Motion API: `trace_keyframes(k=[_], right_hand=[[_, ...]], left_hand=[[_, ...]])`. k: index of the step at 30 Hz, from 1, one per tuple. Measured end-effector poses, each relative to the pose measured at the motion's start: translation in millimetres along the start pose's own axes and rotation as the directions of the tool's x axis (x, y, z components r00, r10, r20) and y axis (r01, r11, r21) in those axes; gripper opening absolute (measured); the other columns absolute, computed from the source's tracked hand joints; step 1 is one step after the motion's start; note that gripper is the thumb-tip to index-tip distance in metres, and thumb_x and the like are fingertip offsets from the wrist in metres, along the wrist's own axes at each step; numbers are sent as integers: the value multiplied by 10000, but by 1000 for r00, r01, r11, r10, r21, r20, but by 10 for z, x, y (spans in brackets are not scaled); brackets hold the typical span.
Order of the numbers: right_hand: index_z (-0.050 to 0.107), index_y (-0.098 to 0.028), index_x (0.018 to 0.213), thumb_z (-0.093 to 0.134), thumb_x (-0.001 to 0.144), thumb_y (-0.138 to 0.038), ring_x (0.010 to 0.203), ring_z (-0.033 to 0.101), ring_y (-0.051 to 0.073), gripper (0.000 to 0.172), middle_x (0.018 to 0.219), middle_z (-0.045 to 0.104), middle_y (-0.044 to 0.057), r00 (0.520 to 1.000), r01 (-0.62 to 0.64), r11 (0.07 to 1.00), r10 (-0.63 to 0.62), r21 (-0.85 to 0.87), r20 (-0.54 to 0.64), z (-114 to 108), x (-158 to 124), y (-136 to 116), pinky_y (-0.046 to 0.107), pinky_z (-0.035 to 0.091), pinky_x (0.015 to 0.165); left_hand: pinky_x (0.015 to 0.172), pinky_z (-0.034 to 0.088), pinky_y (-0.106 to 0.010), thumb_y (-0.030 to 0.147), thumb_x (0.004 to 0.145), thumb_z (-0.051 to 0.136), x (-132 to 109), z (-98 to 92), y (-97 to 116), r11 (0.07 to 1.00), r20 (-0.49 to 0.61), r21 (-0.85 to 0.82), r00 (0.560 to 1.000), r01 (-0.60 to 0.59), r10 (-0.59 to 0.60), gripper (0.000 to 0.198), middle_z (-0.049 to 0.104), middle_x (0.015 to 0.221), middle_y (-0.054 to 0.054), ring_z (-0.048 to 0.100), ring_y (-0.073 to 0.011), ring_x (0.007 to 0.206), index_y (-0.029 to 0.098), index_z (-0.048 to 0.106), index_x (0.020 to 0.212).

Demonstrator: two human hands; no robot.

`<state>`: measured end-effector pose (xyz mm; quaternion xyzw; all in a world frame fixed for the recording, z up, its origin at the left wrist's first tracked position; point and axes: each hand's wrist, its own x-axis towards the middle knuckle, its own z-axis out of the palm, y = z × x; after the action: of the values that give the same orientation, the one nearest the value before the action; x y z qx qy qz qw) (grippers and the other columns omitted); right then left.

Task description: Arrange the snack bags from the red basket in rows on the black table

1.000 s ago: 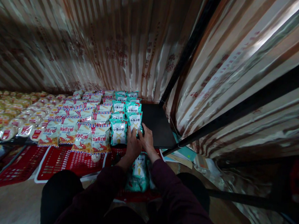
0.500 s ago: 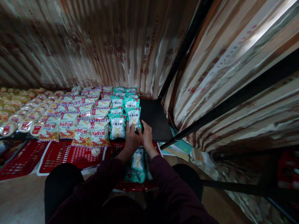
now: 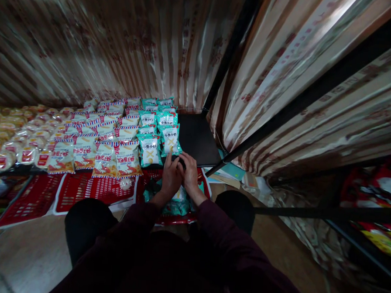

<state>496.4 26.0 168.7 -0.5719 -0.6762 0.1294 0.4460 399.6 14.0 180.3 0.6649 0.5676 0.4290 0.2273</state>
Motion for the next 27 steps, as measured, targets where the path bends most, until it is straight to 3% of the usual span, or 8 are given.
trace_keyframes(k=[3,8,16,21,27], right_hand=[[610,-212,1170,407,895,-172,1164,493,203,344,1205,594,92,1000,1,999,-2,38,25,-35,-227,-16,409,398,1022],[627,-217,1144,412,847,-110,1112,530,199,382,1158,621,78,984,-113,993,105,46,146,98,-619,98,393,419,997],[639,-168,1133,411,773,-44,1112,546,194,444,1162,642,95,881,-221,973,227,-63,414,432,-924,211,352,393,1016],[619,-178,1170,435,818,-76,1143,535,173,410,1215,621,85,795,-214,953,298,-214,528,482,-1022,218,296,368,1028],[569,-141,1244,498,837,-170,1244,452,288,414,1373,457,184,760,-360,826,529,-433,377,448,-1115,292,389,342,1035]], left_hand=[[1102,355,-418,123,866,362,-239,47,-80,1000,26,-22,1000,-3,4,386,447,1414,-169,388,-233,1343,107,584,1182],[1092,372,-424,104,853,378,-575,156,-238,990,112,-31,985,139,-135,391,538,1325,-172,475,-227,1273,105,582,1187],[1057,410,-397,93,845,396,-788,38,-451,943,214,101,919,316,-330,372,556,1298,-171,503,-236,1238,108,614,1145],[1052,389,-355,106,851,397,-870,20,-542,879,321,131,819,458,-475,370,595,1257,-135,528,-209,1202,147,611,1149],[1013,400,-382,157,823,476,-891,166,-673,788,407,147,689,598,-599,331,624,1216,-173,575,-261,1152,126,624,1118]])
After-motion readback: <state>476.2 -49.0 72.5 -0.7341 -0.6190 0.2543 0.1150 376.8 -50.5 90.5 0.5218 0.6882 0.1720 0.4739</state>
